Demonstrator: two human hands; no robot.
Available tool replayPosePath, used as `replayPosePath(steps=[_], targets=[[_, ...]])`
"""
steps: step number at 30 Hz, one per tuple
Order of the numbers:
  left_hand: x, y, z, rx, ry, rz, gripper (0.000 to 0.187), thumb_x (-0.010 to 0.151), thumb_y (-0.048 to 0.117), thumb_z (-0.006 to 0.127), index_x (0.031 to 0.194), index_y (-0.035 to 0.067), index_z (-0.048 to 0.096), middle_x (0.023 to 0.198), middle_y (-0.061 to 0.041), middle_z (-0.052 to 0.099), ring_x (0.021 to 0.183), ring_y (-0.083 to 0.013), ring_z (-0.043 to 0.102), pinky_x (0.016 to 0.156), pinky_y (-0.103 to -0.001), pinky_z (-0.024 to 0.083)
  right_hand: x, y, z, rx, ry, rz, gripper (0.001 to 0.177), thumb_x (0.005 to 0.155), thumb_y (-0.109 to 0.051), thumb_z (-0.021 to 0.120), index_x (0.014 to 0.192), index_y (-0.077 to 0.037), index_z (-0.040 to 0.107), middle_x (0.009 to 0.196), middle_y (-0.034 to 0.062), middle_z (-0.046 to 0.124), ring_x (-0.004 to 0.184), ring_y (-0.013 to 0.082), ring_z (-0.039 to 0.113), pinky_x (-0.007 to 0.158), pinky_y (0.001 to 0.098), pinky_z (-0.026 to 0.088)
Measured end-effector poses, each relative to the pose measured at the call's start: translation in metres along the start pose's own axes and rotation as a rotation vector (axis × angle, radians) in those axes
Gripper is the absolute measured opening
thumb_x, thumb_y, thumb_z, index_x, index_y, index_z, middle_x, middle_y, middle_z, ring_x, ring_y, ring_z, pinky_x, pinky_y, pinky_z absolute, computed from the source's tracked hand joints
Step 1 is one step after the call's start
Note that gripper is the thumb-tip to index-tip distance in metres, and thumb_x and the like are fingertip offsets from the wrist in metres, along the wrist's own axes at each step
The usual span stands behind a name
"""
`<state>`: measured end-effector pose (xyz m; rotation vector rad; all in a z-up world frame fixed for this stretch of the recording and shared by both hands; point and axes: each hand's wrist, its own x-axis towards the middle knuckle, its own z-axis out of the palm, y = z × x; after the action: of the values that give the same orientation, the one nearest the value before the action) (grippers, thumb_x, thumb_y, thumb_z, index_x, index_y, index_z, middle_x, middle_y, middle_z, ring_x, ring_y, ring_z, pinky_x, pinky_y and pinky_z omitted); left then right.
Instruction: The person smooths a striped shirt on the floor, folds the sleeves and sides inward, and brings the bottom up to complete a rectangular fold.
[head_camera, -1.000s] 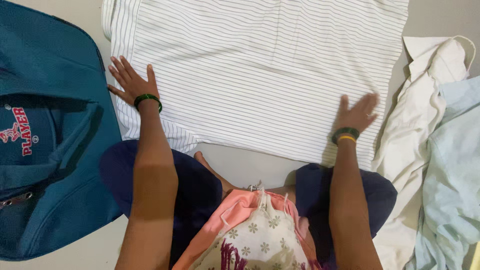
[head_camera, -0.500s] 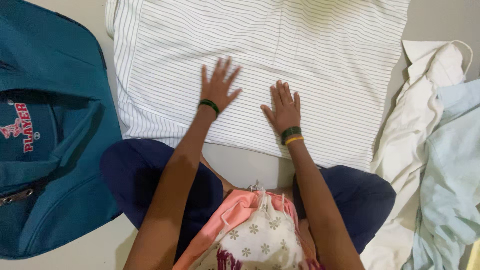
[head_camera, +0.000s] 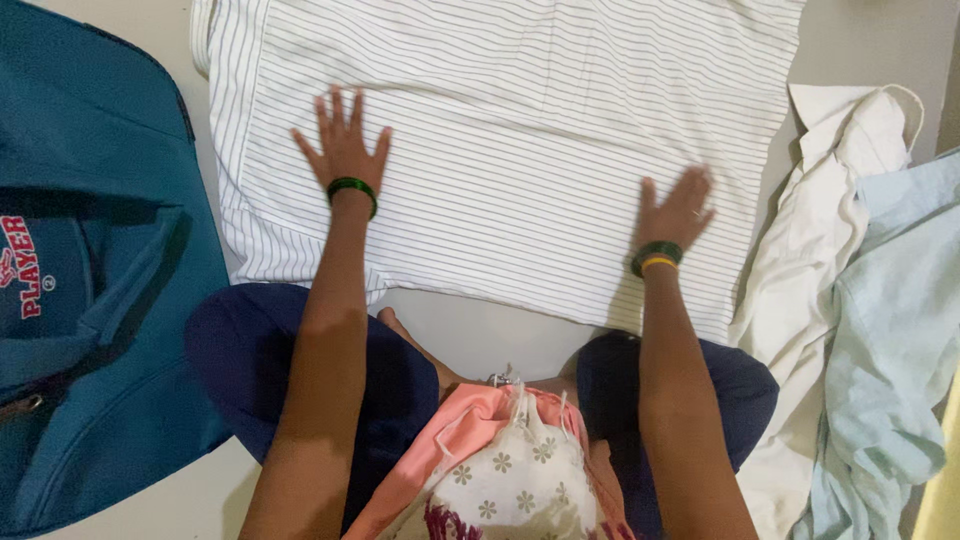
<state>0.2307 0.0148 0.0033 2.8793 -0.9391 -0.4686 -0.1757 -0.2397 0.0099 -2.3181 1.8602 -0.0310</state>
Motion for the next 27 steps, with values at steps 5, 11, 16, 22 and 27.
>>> replayPosePath(steps=[5,11,16,22,27], targets=[[0.003,-0.024,-0.024,-0.083,-0.052,-0.025,0.089,0.098,0.069,0.039,0.166,0.021,0.007,0.172,-0.004,-0.004,0.157,-0.0238,-0.003,0.12,-0.07,-0.003,0.0,-0.013,-0.008,0.004,0.047,0.177,0.093,0.105,-0.063,0.048,0.159,0.008,0.02,0.167,0.024,0.004,0.156,0.0343,0.002,0.122,0.0606,0.005],[0.016,-0.065,-0.023,0.046,0.011,0.01,0.076,0.107,0.059,0.035,0.168,0.022,0.008,0.176,-0.003,-0.002,0.162,-0.0248,-0.004,0.119,-0.076,-0.005,-0.016,-0.159,0.047,0.209,0.126,-0.563,0.081,0.102,-0.039,0.064,0.161,0.004,0.028,0.169,0.0263,0.018,0.158,0.0371,0.014,0.127,0.057,0.014],[0.023,-0.085,-0.001,-0.069,0.094,-0.099,0.073,0.109,0.063,0.032,0.17,0.029,0.01,0.177,0.0,0.0,0.163,-0.0237,-0.002,0.123,-0.075,-0.007,-0.075,-0.287,0.07,0.045,-0.227,-1.176,0.066,0.105,-0.041,0.052,0.16,-0.013,0.03,0.169,0.0112,0.027,0.156,0.0279,0.021,0.124,0.0574,0.019],[0.032,-0.086,-0.023,-0.084,0.033,-0.256,0.085,0.101,0.074,0.038,0.169,0.031,0.011,0.176,-0.003,-0.001,0.162,-0.0293,-0.003,0.121,-0.076,-0.006,-0.017,-0.341,0.085,-0.027,-0.245,-1.077,0.086,0.102,-0.06,0.055,0.164,-0.009,0.023,0.171,0.0118,0.023,0.157,0.028,0.022,0.125,0.0537,0.02],[0.059,-0.101,-0.02,-0.131,0.029,-0.204,0.088,0.102,0.075,0.045,0.17,0.029,0.014,0.176,-0.006,0.003,0.161,-0.0333,-0.004,0.117,-0.081,-0.007,0.05,-0.336,0.073,-0.1,-0.184,-0.697,0.095,0.104,-0.068,0.052,0.163,-0.003,0.018,0.171,0.0146,0.016,0.158,0.03,0.011,0.125,0.061,0.01]])
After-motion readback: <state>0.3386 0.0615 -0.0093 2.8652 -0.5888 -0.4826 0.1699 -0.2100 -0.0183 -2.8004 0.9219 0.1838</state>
